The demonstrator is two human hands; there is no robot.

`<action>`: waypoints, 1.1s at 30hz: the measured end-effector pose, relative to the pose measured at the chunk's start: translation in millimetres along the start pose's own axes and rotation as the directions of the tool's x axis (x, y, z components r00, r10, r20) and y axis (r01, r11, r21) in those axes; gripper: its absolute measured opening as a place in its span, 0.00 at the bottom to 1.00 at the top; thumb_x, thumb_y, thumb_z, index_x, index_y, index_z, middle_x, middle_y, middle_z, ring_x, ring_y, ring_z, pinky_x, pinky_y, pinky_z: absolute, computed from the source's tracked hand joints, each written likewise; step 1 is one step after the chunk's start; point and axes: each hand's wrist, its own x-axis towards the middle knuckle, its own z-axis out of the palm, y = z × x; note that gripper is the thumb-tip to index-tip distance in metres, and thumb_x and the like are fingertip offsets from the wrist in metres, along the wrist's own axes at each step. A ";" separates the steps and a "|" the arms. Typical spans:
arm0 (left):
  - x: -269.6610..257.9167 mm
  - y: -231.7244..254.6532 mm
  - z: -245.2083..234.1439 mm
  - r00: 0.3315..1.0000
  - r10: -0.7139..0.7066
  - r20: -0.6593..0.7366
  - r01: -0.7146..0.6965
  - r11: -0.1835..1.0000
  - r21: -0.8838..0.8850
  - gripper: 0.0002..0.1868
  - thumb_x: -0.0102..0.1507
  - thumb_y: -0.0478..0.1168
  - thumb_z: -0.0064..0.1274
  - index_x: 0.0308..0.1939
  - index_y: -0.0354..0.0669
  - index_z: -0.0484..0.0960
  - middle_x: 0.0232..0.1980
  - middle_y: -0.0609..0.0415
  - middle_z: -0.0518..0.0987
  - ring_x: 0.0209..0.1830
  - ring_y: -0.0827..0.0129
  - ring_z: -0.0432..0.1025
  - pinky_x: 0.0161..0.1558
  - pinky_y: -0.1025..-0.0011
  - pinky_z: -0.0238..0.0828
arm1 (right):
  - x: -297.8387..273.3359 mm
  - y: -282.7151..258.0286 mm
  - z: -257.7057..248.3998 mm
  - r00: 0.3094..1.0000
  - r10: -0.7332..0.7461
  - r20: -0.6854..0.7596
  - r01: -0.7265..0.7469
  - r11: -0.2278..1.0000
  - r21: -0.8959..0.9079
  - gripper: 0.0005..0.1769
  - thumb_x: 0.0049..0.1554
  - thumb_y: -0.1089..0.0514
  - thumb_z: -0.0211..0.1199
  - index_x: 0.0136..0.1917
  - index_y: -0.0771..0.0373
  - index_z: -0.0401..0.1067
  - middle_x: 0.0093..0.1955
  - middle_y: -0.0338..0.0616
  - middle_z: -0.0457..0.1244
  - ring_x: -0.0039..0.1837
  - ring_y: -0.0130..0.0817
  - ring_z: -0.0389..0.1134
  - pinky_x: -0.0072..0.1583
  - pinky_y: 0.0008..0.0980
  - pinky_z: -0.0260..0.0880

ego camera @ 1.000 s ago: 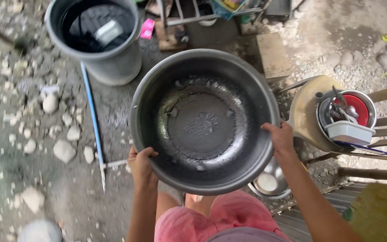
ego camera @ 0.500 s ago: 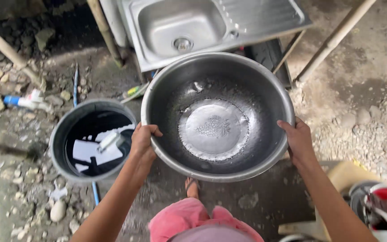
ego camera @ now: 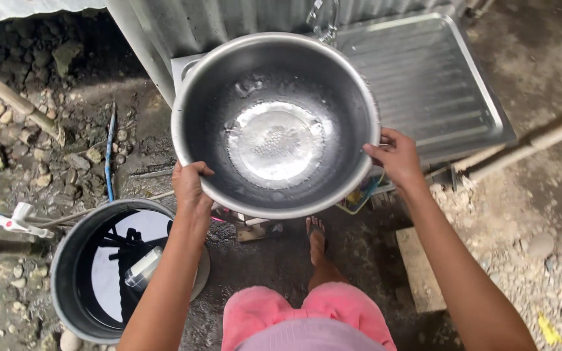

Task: The recorder is washing a large metal basin with water, detergent, and a cloth.

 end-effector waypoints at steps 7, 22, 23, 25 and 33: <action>32.8 -25.3 12.9 0.981 0.173 -0.087 -0.174 0.985 -0.003 0.22 0.46 0.17 0.43 0.39 0.39 0.74 0.32 0.55 0.70 0.26 0.71 0.66 0.28 0.74 0.68 | 127.2 19.8 26.1 0.979 -0.020 0.203 0.040 0.995 -0.095 0.31 0.53 0.67 0.69 0.69 0.70 0.68 0.49 0.45 0.69 0.47 0.31 0.72 0.50 0.30 0.78; -39.7 -21.9 91.3 0.644 0.765 -0.013 -0.329 0.292 0.898 0.26 0.56 0.25 0.60 0.56 0.29 0.67 0.52 0.42 0.69 0.54 0.57 0.65 0.58 0.59 0.63 | 231.5 -43.2 130.4 0.805 -0.444 0.393 0.592 0.551 -0.588 0.49 0.70 0.39 0.51 0.83 0.75 0.33 0.86 0.68 0.31 0.87 0.59 0.31 0.83 0.50 0.32; -44.9 -14.1 105.8 0.501 0.830 0.246 -0.295 -0.104 0.950 0.33 0.54 0.26 0.62 0.63 0.28 0.66 0.61 0.35 0.65 0.68 0.48 0.60 0.70 0.52 0.56 | 236.3 -40.8 143.0 0.798 -0.459 0.391 0.593 0.484 -0.643 0.51 0.70 0.37 0.51 0.83 0.76 0.33 0.85 0.69 0.31 0.86 0.60 0.32 0.83 0.51 0.32; -45.2 -15.4 128.3 0.509 0.805 0.304 -0.364 -0.118 0.924 0.35 0.58 0.25 0.59 0.69 0.29 0.64 0.67 0.36 0.62 0.74 0.50 0.57 0.76 0.54 0.52 | 248.9 -43.0 149.2 0.778 -0.481 0.403 0.610 0.427 -0.668 0.53 0.68 0.34 0.51 0.82 0.77 0.33 0.85 0.69 0.32 0.86 0.60 0.33 0.83 0.51 0.32; 12.6 -89.8 190.5 0.932 0.316 0.176 -0.352 0.679 0.644 0.34 0.60 0.31 0.53 0.70 0.39 0.62 0.67 0.45 0.69 0.69 0.58 0.65 0.61 0.57 0.63 | 310.2 -56.3 160.9 0.818 -0.211 0.536 0.576 0.300 -0.761 0.62 0.59 0.20 0.51 0.79 0.75 0.40 0.82 0.64 0.41 0.83 0.55 0.39 0.80 0.46 0.34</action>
